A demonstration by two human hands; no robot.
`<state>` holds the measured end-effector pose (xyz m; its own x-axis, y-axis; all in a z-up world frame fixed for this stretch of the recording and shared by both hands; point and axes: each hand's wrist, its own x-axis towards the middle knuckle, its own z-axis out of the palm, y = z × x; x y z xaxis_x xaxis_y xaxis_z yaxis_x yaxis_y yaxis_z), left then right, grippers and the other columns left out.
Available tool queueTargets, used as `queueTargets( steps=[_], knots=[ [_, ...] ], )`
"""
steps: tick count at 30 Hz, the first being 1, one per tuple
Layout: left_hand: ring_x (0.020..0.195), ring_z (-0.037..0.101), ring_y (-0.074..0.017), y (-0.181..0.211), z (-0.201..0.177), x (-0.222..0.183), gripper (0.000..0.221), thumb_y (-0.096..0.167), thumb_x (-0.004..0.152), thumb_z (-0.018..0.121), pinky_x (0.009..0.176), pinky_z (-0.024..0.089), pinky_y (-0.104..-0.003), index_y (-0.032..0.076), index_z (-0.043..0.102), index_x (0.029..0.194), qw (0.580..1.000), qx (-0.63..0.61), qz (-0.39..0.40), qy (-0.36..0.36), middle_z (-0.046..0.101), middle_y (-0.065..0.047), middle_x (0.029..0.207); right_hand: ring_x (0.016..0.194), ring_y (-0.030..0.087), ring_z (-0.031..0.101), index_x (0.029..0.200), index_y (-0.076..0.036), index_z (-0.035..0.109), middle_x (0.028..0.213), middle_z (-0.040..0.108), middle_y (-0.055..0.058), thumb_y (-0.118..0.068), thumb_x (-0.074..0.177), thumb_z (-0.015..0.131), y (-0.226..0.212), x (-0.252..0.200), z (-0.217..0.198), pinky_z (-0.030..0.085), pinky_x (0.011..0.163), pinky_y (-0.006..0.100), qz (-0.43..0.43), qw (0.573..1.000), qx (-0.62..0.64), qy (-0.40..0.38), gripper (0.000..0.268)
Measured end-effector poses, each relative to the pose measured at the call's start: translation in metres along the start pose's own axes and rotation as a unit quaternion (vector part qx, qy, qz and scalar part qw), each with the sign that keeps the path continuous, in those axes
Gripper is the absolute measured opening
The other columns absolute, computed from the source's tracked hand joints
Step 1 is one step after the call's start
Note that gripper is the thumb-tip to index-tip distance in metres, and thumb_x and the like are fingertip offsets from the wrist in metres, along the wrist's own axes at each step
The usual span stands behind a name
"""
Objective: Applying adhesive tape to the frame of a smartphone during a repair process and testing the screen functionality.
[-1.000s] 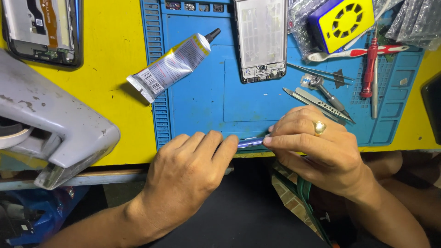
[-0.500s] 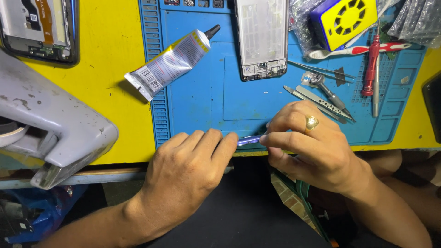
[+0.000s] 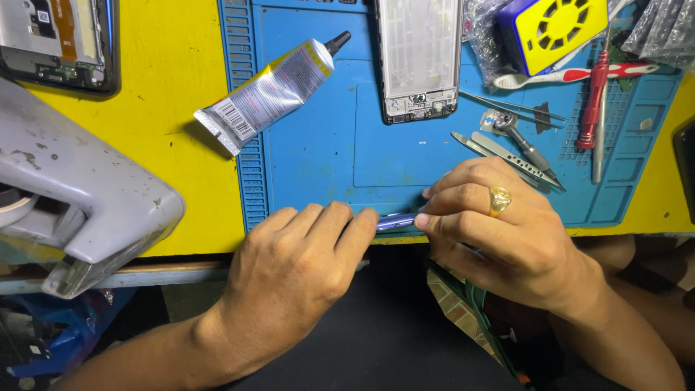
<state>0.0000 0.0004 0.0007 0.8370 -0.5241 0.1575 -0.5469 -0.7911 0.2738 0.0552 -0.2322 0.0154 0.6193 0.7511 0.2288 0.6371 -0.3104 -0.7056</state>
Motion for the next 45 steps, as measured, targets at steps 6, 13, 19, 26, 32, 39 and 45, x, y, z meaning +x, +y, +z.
queueTargets(
  steps=[6, 13, 19, 26, 32, 39, 45],
  knots=[
    [0.058, 0.045, -0.0165, 0.000, -0.001, 0.001, 0.016, 0.007, 0.104, 0.064, 0.051, 0.036, -0.033, 0.018, 0.062, 0.093, 1.000, -0.010, -0.002, 0.002, 0.046, 0.002, 0.071, 0.092, 0.033, 0.071, 0.097, 0.002, 0.063, 0.096, 0.066, 0.016, -0.003, 0.089, 0.079, 0.002, -0.006, 0.000, 0.057, 0.089, 0.045, 0.011, 1.000, 0.001, -0.027, 0.018],
    [0.058, 0.046, -0.0168, 0.001, 0.000, 0.000, 0.014, 0.009, 0.104, 0.063, 0.051, 0.036, -0.033, 0.018, 0.063, 0.094, 1.000, -0.007, -0.002, 0.002, 0.046, 0.002, 0.072, 0.090, 0.035, 0.068, 0.093, 0.005, 0.062, 0.096, 0.064, 0.019, 0.000, 0.091, 0.076, 0.004, -0.008, 0.005, 0.056, 0.081, 0.047, -0.006, 1.000, -0.012, -0.022, 0.015],
    [0.059, 0.047, -0.0172, 0.000, 0.001, 0.000, 0.012, 0.009, 0.104, 0.062, 0.052, 0.037, -0.033, 0.018, 0.063, 0.096, 1.000, -0.007, -0.001, 0.000, 0.048, 0.001, 0.073, 0.090, 0.036, 0.067, 0.099, 0.004, 0.060, 0.100, 0.063, 0.020, -0.003, 0.093, 0.076, 0.005, -0.010, 0.009, 0.053, 0.082, 0.048, -0.016, 0.999, -0.044, -0.026, 0.019],
    [0.080, 0.067, -0.0214, -0.013, 0.002, 0.006, 0.023, 0.021, 0.093, 0.076, 0.067, 0.050, -0.037, 0.014, 0.065, 0.111, 0.961, -0.260, -0.091, -0.015, 0.067, 0.000, 0.092, 0.112, 0.031, 0.070, 0.122, 0.001, 0.060, 0.117, 0.063, 0.019, -0.035, 0.093, 0.075, 0.016, -0.043, 0.033, 0.062, 0.104, 0.044, 0.141, 0.942, 0.248, 0.177, 0.049],
    [0.097, 0.074, -0.0103, -0.006, 0.011, 0.020, 0.042, 0.021, 0.086, 0.077, 0.089, 0.058, -0.024, 0.011, 0.061, 0.123, 0.752, -0.581, -0.313, -0.001, 0.078, -0.003, 0.106, 0.133, 0.029, 0.053, 0.147, 0.001, 0.042, 0.145, 0.051, 0.019, -0.060, 0.104, 0.056, 0.004, -0.046, 0.108, 0.044, 0.115, 0.045, 0.206, 0.719, 0.608, 0.266, 0.076],
    [0.103, 0.066, -0.0210, -0.003, 0.011, 0.009, 0.045, 0.028, 0.090, 0.071, 0.096, 0.054, -0.032, 0.005, 0.057, 0.126, 0.841, -0.458, -0.274, 0.086, 0.064, -0.008, 0.120, 0.132, 0.039, 0.056, 0.152, -0.003, 0.030, 0.167, 0.026, 0.014, -0.036, 0.101, 0.075, -0.023, -0.040, 0.110, 0.060, 0.094, 0.065, 0.212, 0.659, 0.694, 0.199, 0.076],
    [0.130, 0.059, -0.0242, -0.003, 0.028, -0.006, 0.111, 0.041, 0.065, 0.092, 0.110, 0.045, -0.034, 0.002, 0.036, 0.151, 0.859, -0.401, -0.316, 0.042, 0.055, -0.016, 0.146, 0.156, 0.029, 0.025, 0.160, 0.005, 0.008, 0.164, 0.022, 0.018, -0.033, 0.102, 0.063, -0.044, -0.007, 0.087, 0.024, 0.133, 0.044, 0.177, 0.816, 0.547, 0.055, 0.089]
  ],
)
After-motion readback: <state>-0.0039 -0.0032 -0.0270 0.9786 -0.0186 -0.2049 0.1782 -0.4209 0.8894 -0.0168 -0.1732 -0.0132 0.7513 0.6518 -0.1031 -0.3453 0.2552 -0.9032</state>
